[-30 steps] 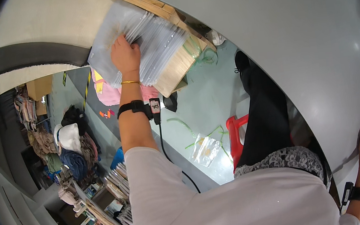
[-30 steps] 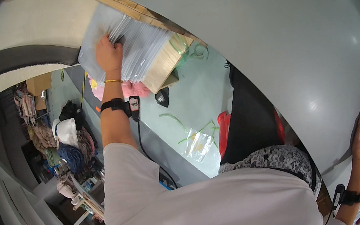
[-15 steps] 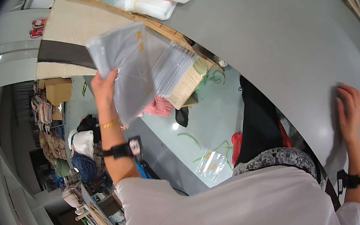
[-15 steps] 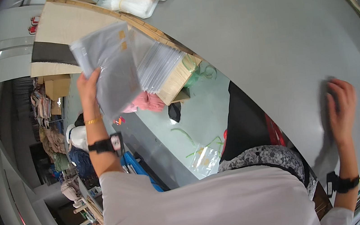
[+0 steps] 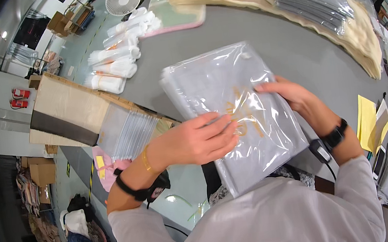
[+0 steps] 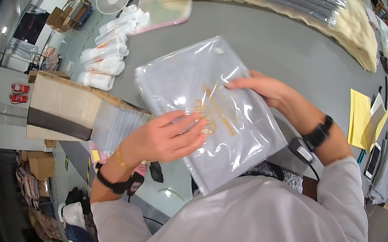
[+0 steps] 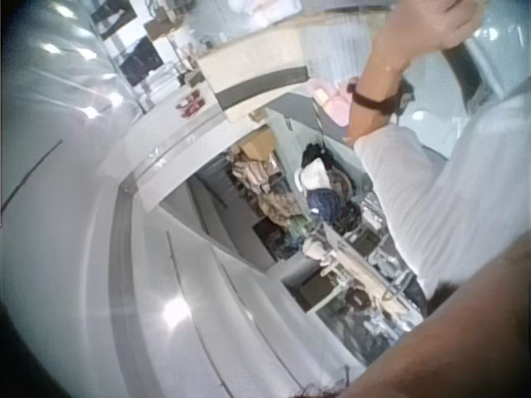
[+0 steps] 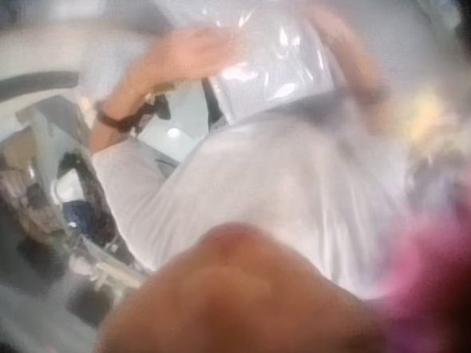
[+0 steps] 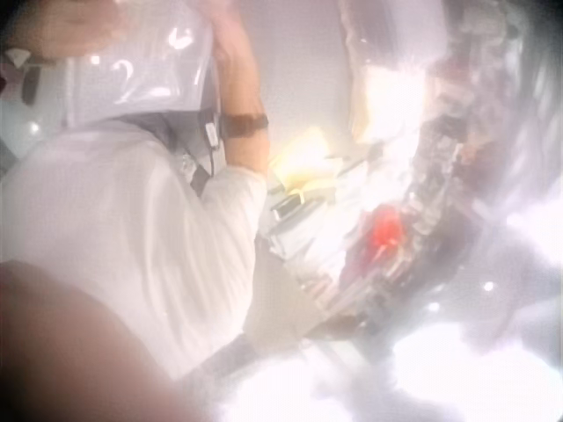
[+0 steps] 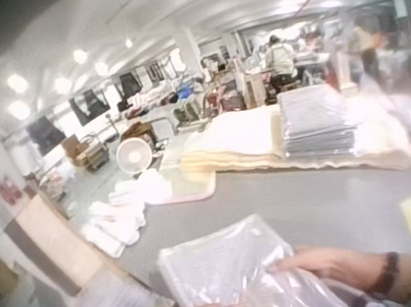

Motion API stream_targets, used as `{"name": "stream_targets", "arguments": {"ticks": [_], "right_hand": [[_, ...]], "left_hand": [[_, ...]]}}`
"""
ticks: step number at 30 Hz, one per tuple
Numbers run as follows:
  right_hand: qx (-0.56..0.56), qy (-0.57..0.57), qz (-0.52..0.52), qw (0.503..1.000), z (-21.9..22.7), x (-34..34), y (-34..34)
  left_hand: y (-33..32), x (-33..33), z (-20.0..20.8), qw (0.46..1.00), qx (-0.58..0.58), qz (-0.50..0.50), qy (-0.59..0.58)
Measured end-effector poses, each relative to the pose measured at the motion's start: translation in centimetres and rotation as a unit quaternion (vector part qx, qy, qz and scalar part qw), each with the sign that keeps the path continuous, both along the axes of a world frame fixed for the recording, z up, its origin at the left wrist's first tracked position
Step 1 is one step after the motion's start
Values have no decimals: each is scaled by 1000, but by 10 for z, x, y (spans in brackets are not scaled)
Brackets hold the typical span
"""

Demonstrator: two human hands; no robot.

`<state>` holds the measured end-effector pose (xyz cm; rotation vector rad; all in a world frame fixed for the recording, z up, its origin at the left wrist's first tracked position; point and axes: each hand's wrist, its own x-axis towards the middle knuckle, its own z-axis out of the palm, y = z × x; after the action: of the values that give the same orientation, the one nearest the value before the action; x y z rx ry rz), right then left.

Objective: The person repeatedly places folded gray garments into clear plastic zip-top bags on a gray table, seals each bag, and stacks them. The person handles the garments and bags by hand without using tools.

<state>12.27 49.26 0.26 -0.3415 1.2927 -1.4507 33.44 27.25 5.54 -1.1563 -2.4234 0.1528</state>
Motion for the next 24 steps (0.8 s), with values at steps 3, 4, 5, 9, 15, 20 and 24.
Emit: {"name": "stream_targets", "arguments": {"ticks": [3,4,5,9,15,20,24], "right_hand": [[7,44,-86,995,-9,-15,59],[17,58,-111,992,-16,-19,76],[44,61,-135,988,-24,-26,92],[150,93,-256,950,-61,-44,153],[221,59,-351,908,-94,-49,205],[261,29,-398,879,-92,-45,209],[251,24,-394,884,-86,-44,203]], "left_hand": [[15,-53,-37,993,77,-75,51],[19,-69,-50,994,52,-87,27],[22,-84,-63,994,42,-101,17],[-34,-136,-97,996,45,-55,-52],[-255,-231,-101,895,96,422,-107],[-349,-298,-126,904,-81,416,-58],[-372,-322,-145,919,-122,369,-65]]}}
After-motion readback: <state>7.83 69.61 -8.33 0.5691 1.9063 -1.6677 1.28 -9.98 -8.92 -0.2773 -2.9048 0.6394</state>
